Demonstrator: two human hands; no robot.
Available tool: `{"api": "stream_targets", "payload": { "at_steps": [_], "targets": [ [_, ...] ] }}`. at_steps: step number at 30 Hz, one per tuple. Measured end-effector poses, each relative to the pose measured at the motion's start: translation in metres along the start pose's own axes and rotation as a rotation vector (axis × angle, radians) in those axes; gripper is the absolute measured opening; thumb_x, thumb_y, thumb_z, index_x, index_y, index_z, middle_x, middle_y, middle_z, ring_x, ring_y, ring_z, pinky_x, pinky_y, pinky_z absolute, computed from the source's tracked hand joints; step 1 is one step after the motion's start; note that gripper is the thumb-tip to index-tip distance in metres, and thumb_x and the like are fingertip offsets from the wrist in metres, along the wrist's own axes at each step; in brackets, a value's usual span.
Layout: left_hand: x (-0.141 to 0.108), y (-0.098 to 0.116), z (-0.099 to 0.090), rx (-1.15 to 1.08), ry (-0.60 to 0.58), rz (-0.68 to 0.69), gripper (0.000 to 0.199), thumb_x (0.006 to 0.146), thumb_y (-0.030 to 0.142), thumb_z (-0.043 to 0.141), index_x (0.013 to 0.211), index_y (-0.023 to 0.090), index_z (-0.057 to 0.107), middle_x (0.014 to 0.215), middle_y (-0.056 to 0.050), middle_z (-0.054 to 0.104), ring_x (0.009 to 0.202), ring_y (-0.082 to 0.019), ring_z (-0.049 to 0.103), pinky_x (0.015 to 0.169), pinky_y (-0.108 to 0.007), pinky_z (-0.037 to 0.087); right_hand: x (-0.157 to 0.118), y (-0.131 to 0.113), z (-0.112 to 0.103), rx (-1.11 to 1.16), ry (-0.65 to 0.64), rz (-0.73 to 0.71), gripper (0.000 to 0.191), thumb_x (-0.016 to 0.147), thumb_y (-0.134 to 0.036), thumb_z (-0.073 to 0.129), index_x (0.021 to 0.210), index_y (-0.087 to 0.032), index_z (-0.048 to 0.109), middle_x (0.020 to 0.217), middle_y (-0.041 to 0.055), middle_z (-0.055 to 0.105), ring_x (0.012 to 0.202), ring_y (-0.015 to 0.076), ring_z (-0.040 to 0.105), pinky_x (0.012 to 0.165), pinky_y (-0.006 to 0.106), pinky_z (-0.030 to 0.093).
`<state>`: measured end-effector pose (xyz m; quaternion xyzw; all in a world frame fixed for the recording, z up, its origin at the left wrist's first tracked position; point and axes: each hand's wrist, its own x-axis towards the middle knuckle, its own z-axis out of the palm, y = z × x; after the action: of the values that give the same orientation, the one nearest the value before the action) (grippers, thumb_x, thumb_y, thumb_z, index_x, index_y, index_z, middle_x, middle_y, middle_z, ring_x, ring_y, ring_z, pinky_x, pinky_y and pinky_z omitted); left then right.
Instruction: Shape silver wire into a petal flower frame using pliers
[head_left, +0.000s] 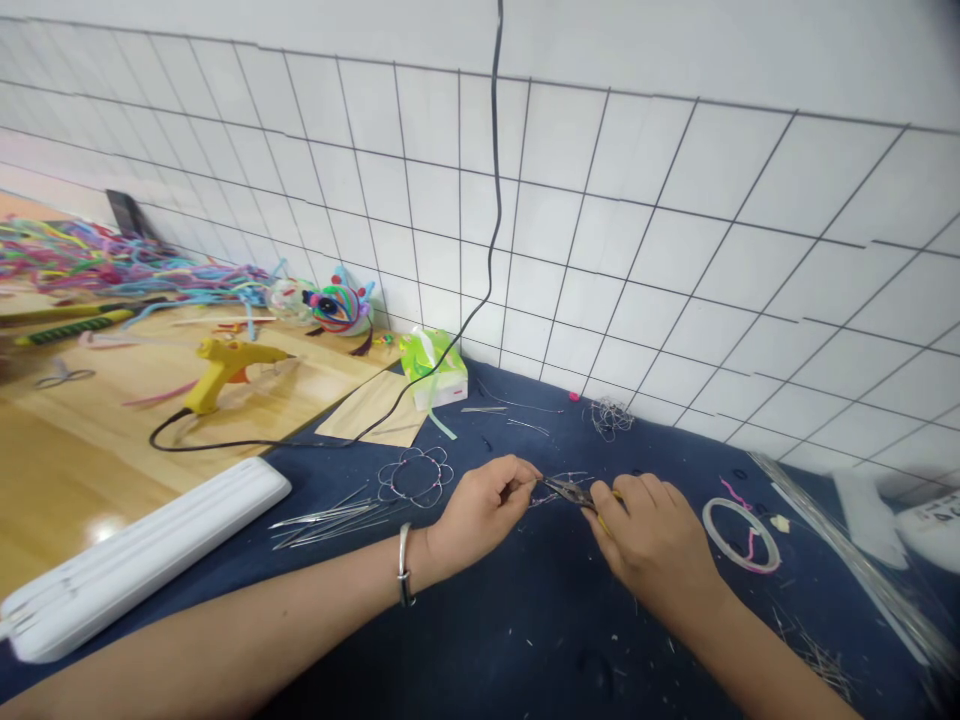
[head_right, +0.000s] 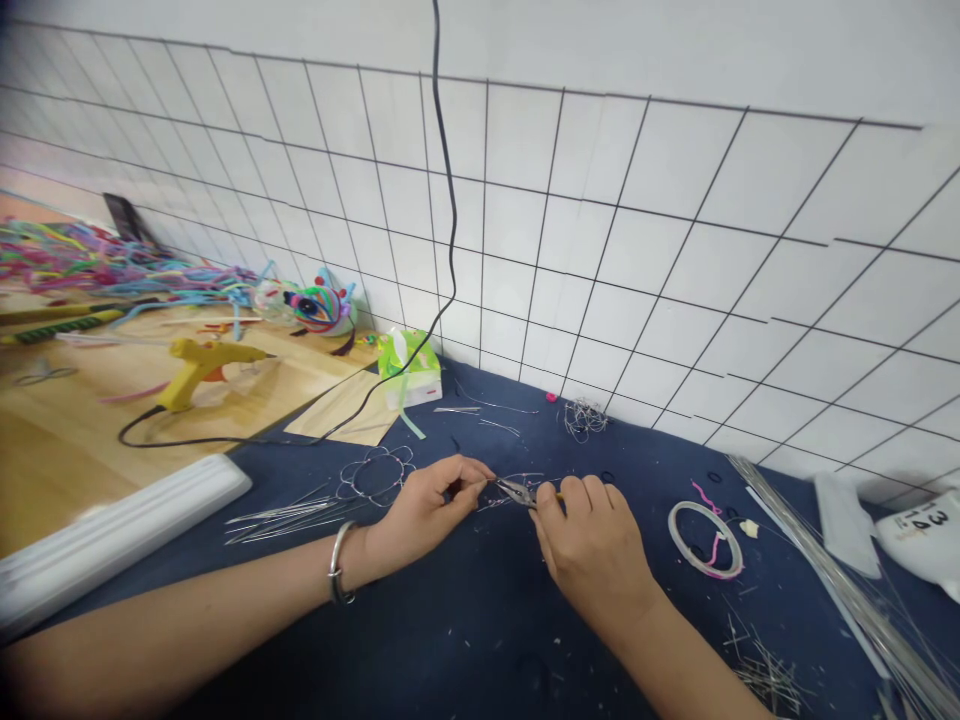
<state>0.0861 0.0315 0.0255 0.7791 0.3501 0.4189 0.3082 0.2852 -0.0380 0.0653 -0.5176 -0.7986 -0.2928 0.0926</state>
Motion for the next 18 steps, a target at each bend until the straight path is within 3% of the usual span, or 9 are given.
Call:
{"api": "stream_targets", "payload": {
  "at_steps": [7,18],
  "targets": [
    [-0.001,-0.0031,-0.0023,0.145,-0.041,0.218,0.013,0.081,0.01,0.044,0.083,0.018,0.054,0.091,-0.003,0.062,0.081,-0.013,0.057,0.073,-0.026,0.044,0.0005,0.0023,-0.002,0.018,-0.048,0.001,0.022,0.085,-0.03,0.044,0.096,-0.017,0.059,0.075,0.0074,0.051,0.071,0.0182,0.042,0.063,0.032,0.029],
    [-0.0022,-0.0082,-0.002,0.221,-0.058,0.33,0.009,0.083,0.012,0.045,0.086,0.016,0.053,0.095,-0.005,0.061,0.085,-0.013,0.057,0.076,-0.027,0.046,-0.0002,0.0035,-0.0023,0.043,-0.078,-0.01,0.023,0.086,-0.03,0.042,0.094,-0.017,0.059,0.072,0.0069,0.05,0.069,0.0185,0.041,0.061,0.033,0.028]
  ]
}}
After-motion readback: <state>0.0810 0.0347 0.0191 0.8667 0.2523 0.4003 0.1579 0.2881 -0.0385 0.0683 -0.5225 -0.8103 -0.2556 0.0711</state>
